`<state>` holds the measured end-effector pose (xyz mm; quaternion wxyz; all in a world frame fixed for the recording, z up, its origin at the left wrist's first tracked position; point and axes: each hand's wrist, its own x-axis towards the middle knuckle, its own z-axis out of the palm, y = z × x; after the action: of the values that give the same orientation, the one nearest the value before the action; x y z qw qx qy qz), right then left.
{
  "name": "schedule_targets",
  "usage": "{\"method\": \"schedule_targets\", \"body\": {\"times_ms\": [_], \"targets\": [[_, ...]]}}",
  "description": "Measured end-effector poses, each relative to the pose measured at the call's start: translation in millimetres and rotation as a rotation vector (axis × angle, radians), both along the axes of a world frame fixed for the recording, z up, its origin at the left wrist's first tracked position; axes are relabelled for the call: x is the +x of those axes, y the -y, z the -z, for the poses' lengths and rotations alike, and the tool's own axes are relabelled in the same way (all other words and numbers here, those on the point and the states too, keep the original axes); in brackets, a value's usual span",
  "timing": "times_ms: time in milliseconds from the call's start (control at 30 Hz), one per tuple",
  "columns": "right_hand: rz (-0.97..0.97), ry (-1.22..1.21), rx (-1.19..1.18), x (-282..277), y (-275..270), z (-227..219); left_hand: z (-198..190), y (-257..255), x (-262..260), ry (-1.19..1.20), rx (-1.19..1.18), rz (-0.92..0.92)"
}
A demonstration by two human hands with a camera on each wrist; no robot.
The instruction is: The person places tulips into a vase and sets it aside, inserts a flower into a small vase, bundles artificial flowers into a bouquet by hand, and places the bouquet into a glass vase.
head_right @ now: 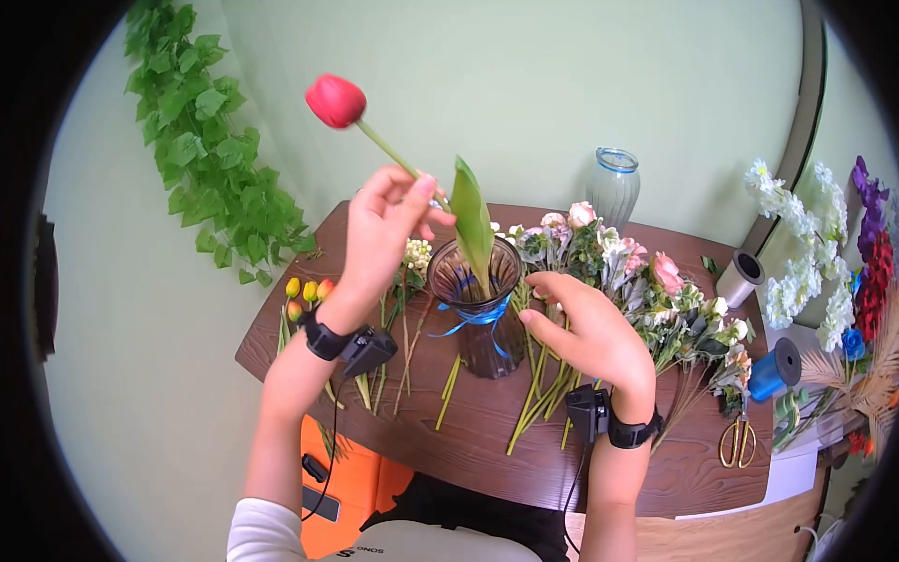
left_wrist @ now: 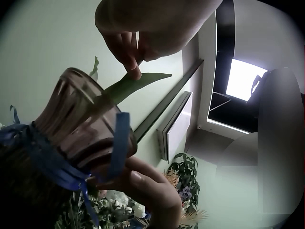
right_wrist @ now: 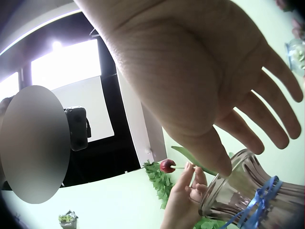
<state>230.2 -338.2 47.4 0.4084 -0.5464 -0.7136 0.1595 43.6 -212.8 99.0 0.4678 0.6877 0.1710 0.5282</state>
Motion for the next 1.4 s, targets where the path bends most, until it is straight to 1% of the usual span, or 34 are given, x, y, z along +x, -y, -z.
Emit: {"method": "schedule_targets", "body": {"times_ms": [133, 200, 233, 267, 333, 400, 500, 600, 700, 800, 867, 1000, 1100, 1200, 1333, 1400], "targets": [[0.009, 0.016, -0.008, 0.6, -0.2, -0.9, 30.9, -10.3, 0.1, -0.074, 0.056, -0.035], [0.008, 0.022, 0.014, 0.6, -2.2, 2.5, 41.8, -12.0, -0.8, -0.108, -0.019, 0.018], [0.008, 0.027, 0.041, 0.5, -2.8, 3.5, 47.2, -12.4, -0.5, -0.119, -0.029, 0.005], [0.007, 0.029, 0.038, 0.4, -2.8, 3.2, 50.1, -11.0, -1.5, -0.117, -0.032, 0.004], [0.006, 0.017, 0.014, -0.1, -2.6, 2.2, 53.9, -8.6, -3.2, -0.224, -0.030, -0.011], [0.006, 0.021, 0.010, -1.0, -2.8, 1.9, 63.9, -18.2, -3.8, -0.230, 0.013, -0.046], [0.004, 0.028, 0.003, -2.2, -3.7, 1.5, 63.1, -20.0, -5.6, -0.262, 0.008, -0.044], [0.005, 0.033, 0.002, -3.4, -4.5, 2.5, 56.1, -16.9, -7.7, -0.214, 0.030, -0.024], [0.009, 0.039, 0.000, -4.1, -4.8, 2.5, 52.0, -17.8, -9.4, -0.276, -0.013, -0.018], [0.013, 0.043, -0.011, -4.2, -4.0, 1.5, 40.5, -12.7, -9.1, -0.227, -0.078, -0.003], [0.014, 0.043, -0.016, -4.0, -4.5, 2.0, 29.4, -10.3, -11.3, -0.262, -0.214, 0.012], [0.006, 0.048, 0.010, -3.1, -5.2, 4.4, 31.9, -22.3, -8.7, -0.269, -0.281, 0.011], [0.006, 0.041, -0.001, -2.8, -3.7, 1.9, 41.7, -28.9, -11.0, -0.307, -0.223, 0.013], [0.007, 0.008, -0.008, -2.4, -4.7, 3.4, 45.3, -25.3, -15.7, -0.282, -0.201, 0.051], [-0.001, 0.034, -0.007, -1.9, -6.2, 4.7, 51.1, -24.3, -17.9, -0.245, -0.241, 0.050], [-0.001, 0.037, -0.009, -1.9, -6.5, 4.7, 51.4, -24.9, -20.8, -0.263, -0.256, 0.092]]}}
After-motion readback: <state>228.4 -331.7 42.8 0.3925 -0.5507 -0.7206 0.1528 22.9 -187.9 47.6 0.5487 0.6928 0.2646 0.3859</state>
